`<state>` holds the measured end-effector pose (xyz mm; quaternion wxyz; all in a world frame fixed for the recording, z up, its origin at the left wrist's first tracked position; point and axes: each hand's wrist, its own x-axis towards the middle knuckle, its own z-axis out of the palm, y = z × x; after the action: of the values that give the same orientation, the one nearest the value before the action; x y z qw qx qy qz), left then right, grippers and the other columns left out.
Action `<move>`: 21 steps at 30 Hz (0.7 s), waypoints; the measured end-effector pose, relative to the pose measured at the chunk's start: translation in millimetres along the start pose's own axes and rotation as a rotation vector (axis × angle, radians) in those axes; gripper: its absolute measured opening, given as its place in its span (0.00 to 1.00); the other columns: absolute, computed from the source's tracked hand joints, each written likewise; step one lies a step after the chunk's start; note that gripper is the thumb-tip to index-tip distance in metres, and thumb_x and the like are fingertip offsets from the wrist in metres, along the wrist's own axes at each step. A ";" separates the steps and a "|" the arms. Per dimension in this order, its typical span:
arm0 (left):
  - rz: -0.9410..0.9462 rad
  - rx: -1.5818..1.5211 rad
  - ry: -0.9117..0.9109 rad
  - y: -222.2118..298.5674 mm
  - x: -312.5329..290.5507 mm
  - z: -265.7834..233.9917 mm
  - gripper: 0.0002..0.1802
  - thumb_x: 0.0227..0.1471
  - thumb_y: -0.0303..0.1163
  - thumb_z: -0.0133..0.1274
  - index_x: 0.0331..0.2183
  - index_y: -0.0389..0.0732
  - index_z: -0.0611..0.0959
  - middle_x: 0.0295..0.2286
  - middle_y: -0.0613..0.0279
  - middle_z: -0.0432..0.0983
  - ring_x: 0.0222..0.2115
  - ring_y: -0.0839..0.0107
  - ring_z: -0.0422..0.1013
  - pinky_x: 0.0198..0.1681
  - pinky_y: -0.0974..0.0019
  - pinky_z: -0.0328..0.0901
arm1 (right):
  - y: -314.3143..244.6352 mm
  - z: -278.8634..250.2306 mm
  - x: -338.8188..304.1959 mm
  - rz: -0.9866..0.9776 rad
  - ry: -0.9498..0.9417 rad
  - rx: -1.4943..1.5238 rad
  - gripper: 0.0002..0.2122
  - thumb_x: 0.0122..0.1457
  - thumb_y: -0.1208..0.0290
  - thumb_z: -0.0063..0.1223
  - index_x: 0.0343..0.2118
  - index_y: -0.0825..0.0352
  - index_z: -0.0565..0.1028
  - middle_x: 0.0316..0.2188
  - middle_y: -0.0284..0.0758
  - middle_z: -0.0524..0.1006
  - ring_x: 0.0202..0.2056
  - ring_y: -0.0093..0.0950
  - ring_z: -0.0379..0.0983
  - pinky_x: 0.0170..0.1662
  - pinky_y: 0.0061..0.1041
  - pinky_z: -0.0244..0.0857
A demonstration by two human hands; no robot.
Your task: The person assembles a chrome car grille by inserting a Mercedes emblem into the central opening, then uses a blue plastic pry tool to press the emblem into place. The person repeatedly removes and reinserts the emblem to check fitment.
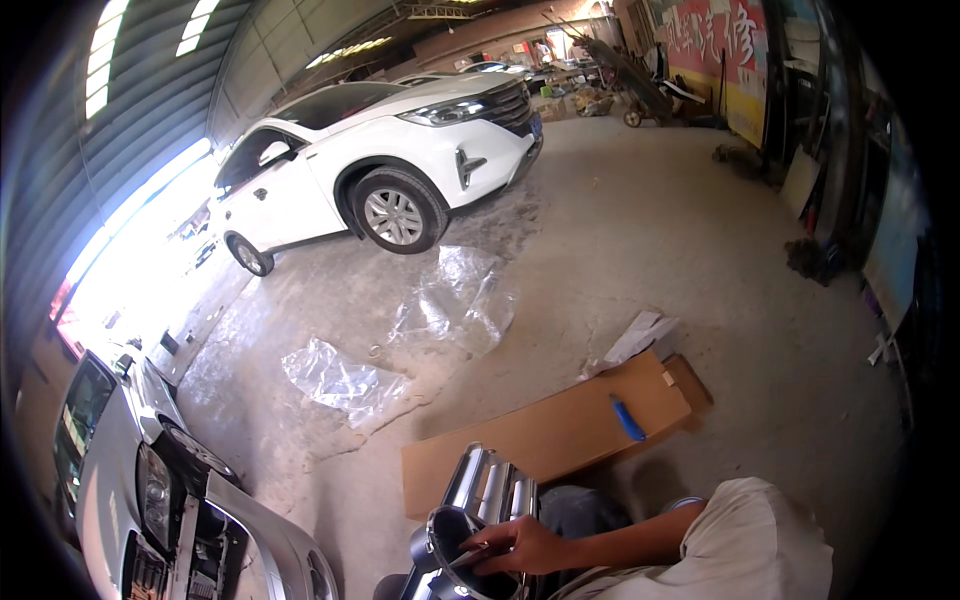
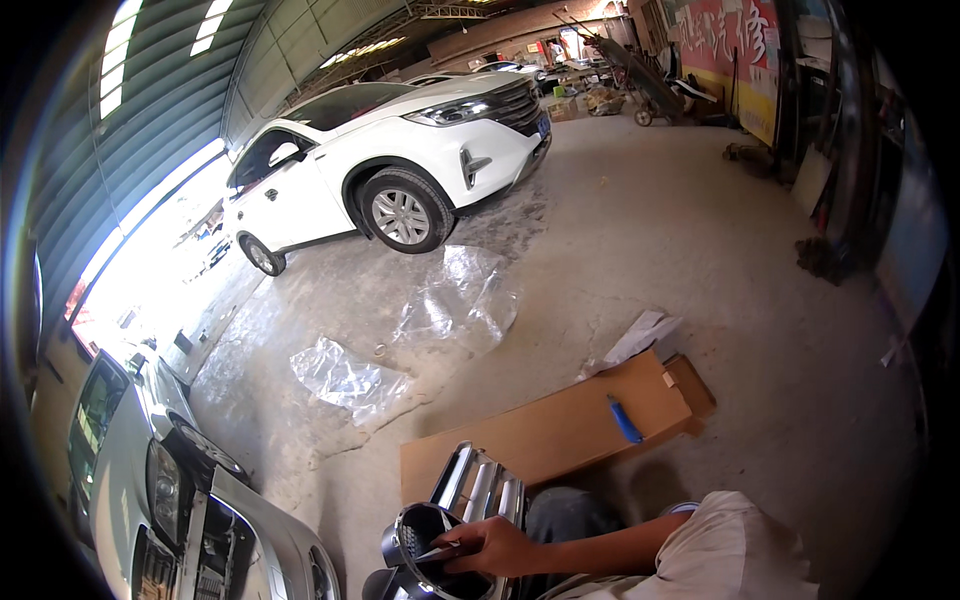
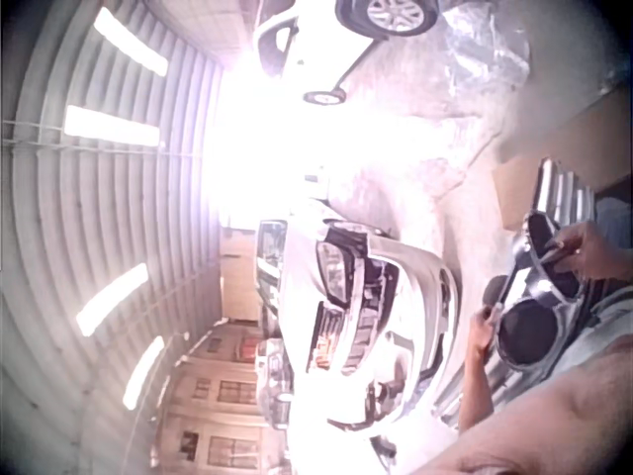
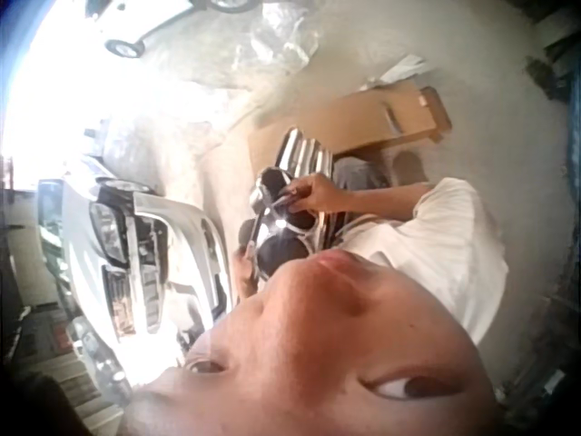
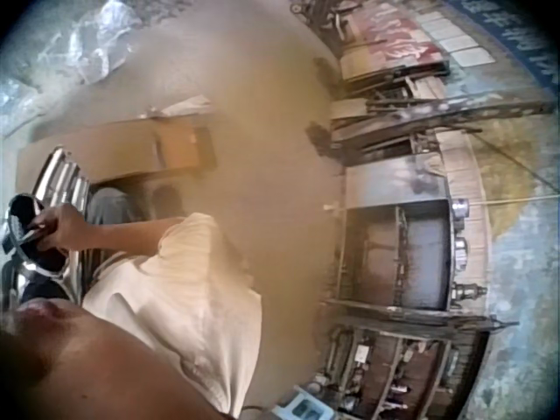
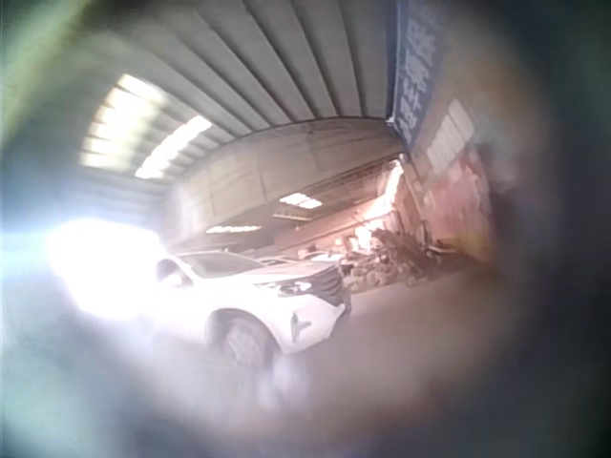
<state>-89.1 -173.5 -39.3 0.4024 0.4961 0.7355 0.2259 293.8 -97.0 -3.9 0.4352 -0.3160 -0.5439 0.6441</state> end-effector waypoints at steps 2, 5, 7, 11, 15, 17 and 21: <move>-0.048 0.053 -0.028 10.3 -9.6 -3.0 0.19 0.65 0.38 0.51 0.39 0.28 0.83 0.28 0.62 0.79 0.28 0.73 0.70 0.29 0.64 0.65 | -2.0 -2.0 -1.0 0.000 -0.002 0.024 0.20 0.56 0.76 0.67 0.53 0.66 0.79 0.43 0.36 0.84 0.42 0.22 0.80 0.52 0.22 0.73; -0.049 -0.018 -0.024 -7.1 -11.0 -4.3 0.21 0.67 0.39 0.48 0.41 0.28 0.82 0.30 0.60 0.80 0.29 0.73 0.71 0.31 0.64 0.66 | -4.4 -5.2 -2.6 0.013 -0.005 -0.011 0.20 0.56 0.78 0.67 0.53 0.66 0.80 0.44 0.37 0.84 0.43 0.22 0.80 0.52 0.24 0.73; -0.048 -0.114 -0.058 -27.3 -11.1 -5.9 0.21 0.68 0.39 0.47 0.42 0.28 0.82 0.32 0.58 0.81 0.31 0.72 0.72 0.34 0.64 0.68 | -0.6 -7.5 -3.1 -0.003 0.003 0.024 0.20 0.56 0.78 0.67 0.53 0.66 0.79 0.44 0.37 0.84 0.43 0.23 0.80 0.52 0.25 0.74; -0.167 -0.096 -0.126 -27.4 -19.5 -21.3 0.21 0.69 0.40 0.47 0.44 0.29 0.80 0.35 0.55 0.81 0.36 0.69 0.74 0.39 0.63 0.69 | 6.7 -7.7 -2.6 -0.034 0.020 0.126 0.21 0.55 0.79 0.68 0.53 0.66 0.79 0.45 0.38 0.84 0.43 0.23 0.80 0.52 0.26 0.74; 0.011 -0.014 0.060 -12.3 -49.5 -40.1 0.21 0.68 0.42 0.50 0.45 0.30 0.80 0.39 0.55 0.80 0.41 0.67 0.73 0.43 0.63 0.69 | -2.7 -12.4 -2.2 -0.020 0.033 0.167 0.20 0.56 0.79 0.67 0.52 0.67 0.80 0.44 0.37 0.84 0.44 0.22 0.80 0.51 0.25 0.73; -0.032 0.045 0.016 -17.4 -50.9 -70.4 0.23 0.67 0.45 0.51 0.46 0.33 0.80 0.41 0.52 0.79 0.43 0.64 0.73 0.47 0.61 0.69 | -11.1 -15.3 -2.2 -0.063 0.047 0.226 0.21 0.55 0.79 0.67 0.53 0.67 0.79 0.42 0.35 0.84 0.42 0.19 0.78 0.50 0.22 0.72; 0.165 -0.150 0.219 10.8 -55.5 -107.4 0.24 0.68 0.45 0.48 0.43 0.31 0.81 0.31 0.53 0.81 0.35 0.61 0.75 0.35 0.62 0.70 | -8.6 -25.2 0.9 -0.089 0.157 0.246 0.22 0.55 0.81 0.67 0.54 0.68 0.78 0.41 0.35 0.84 0.41 0.18 0.78 0.48 0.21 0.71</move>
<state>-160.6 -212.6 50.7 0.3358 0.4958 0.7129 0.3649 317.4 -85.2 -0.7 0.5399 -0.2852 -0.4386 0.6595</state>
